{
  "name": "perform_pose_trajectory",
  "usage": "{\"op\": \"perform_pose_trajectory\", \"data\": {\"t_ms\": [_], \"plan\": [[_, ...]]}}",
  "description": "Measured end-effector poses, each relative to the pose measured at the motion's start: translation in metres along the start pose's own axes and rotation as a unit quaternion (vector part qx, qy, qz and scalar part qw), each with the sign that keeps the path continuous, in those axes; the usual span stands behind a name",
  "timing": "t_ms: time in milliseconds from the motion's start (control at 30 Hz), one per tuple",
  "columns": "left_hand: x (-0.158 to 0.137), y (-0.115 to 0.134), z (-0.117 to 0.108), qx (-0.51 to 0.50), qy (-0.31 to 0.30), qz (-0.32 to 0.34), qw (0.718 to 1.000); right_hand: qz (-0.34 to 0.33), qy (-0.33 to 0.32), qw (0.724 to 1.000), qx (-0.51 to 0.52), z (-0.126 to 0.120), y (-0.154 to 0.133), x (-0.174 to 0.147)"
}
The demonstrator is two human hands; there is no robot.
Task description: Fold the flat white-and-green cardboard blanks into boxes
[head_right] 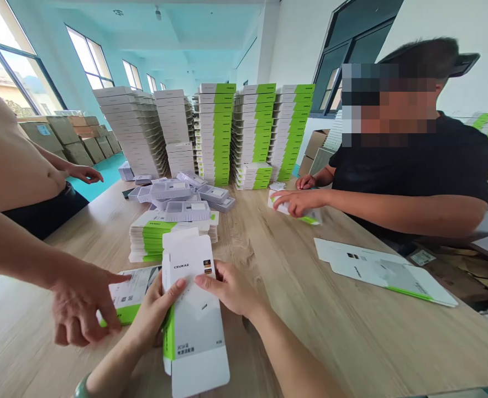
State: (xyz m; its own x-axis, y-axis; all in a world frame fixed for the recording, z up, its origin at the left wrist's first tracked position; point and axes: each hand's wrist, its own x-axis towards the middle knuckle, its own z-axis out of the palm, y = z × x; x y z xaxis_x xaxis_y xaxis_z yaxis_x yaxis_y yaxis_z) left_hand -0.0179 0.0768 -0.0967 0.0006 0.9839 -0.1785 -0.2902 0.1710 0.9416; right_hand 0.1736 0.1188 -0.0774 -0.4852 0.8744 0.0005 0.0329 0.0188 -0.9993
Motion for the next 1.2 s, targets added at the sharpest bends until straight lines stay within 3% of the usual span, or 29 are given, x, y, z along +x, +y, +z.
{"op": "perform_pose_trajectory", "data": {"t_ms": [100, 367, 567, 667, 733, 900, 1067, 1200], "plan": [[-0.002, 0.003, 0.001, 0.02, 0.029, 0.087, 0.996, -0.027, 0.007, 1.0, 0.0, 0.0, 0.001, 0.0], [-0.01, -0.009, 0.001, 0.131, -0.006, 0.188, 0.973, -0.152, 0.094, 0.983, -0.03, -0.002, 0.003, -0.004], [-0.022, 0.003, -0.013, 0.241, -0.029, 0.352, 0.904, -0.249, 0.093, 0.947, -0.182, -0.01, -0.025, -0.033], [-0.037, 0.01, -0.021, 0.298, -0.059, 0.398, 0.865, -0.29, 0.106, 0.921, -0.239, -0.011, -0.033, -0.062], [-0.047, 0.005, -0.024, 0.294, -0.05, 0.421, 0.856, -0.307, 0.133, 0.908, -0.25, -0.008, -0.03, -0.081], [-0.046, -0.031, -0.036, 0.206, -0.012, 0.425, 0.881, -0.344, 0.244, 0.884, -0.201, 0.015, 0.006, -0.105], [-0.035, -0.051, -0.042, 0.246, 0.013, 0.538, 0.806, -0.34, 0.255, 0.896, -0.124, 0.031, 0.028, -0.107], [-0.04, -0.05, -0.035, 0.279, 0.031, 0.538, 0.795, -0.299, 0.235, 0.924, -0.042, 0.014, -0.008, -0.1]]}}
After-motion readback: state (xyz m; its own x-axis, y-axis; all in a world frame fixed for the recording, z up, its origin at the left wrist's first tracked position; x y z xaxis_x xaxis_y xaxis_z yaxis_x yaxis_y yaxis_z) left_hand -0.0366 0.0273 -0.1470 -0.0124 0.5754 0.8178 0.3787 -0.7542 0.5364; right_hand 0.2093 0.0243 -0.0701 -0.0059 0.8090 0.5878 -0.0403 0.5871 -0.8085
